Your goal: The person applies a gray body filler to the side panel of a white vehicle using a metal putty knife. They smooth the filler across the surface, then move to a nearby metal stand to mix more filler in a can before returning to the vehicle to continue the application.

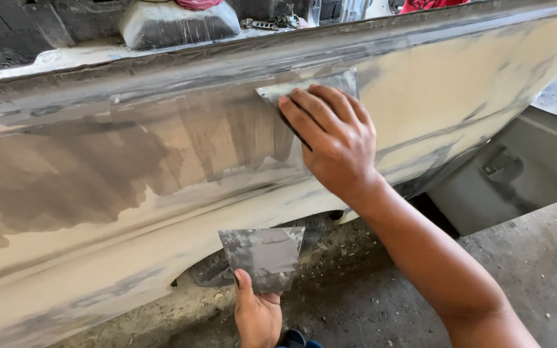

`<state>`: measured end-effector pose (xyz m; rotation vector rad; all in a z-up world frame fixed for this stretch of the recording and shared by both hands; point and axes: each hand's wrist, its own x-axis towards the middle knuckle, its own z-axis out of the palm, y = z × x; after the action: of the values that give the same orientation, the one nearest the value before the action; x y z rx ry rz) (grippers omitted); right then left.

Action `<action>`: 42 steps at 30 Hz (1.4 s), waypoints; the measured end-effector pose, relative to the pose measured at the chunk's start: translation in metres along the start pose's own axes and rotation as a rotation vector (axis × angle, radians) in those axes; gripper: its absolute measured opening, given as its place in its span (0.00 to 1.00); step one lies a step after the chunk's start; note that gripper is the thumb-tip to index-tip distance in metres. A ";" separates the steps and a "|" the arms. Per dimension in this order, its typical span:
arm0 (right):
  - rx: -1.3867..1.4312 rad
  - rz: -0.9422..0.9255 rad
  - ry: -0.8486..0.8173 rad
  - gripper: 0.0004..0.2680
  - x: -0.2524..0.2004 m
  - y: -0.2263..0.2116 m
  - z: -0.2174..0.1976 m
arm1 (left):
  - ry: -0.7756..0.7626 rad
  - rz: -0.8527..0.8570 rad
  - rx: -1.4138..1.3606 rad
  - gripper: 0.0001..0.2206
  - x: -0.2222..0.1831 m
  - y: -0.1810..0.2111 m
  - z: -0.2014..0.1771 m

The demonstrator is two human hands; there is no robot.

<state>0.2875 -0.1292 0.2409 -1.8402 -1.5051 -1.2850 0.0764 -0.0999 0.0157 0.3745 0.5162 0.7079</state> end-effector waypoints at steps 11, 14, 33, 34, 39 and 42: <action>-0.021 -0.001 -0.133 0.13 -0.102 -0.038 0.053 | -0.041 0.089 0.012 0.28 0.016 0.025 -0.024; 0.029 0.067 -0.272 0.13 -0.114 -0.046 0.038 | -0.017 0.082 -0.005 0.28 0.008 0.034 -0.028; -0.155 0.168 0.030 0.12 -0.150 -0.021 0.092 | -0.136 0.038 0.002 0.28 0.032 0.058 -0.044; -0.157 0.164 0.030 0.12 -0.149 -0.021 0.084 | -0.139 0.038 -0.003 0.28 0.035 0.055 -0.043; 0.039 0.205 -0.125 0.13 -0.124 -0.013 0.042 | -0.050 0.004 -0.031 0.28 0.026 0.058 -0.021; 0.006 0.141 -0.028 0.10 -0.099 0.009 0.032 | -0.111 0.028 0.012 0.28 0.027 0.055 -0.015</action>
<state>0.3103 -0.1584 0.1427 -1.9314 -1.3644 -1.1920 0.0573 -0.0400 0.0218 0.4302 0.4111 0.7071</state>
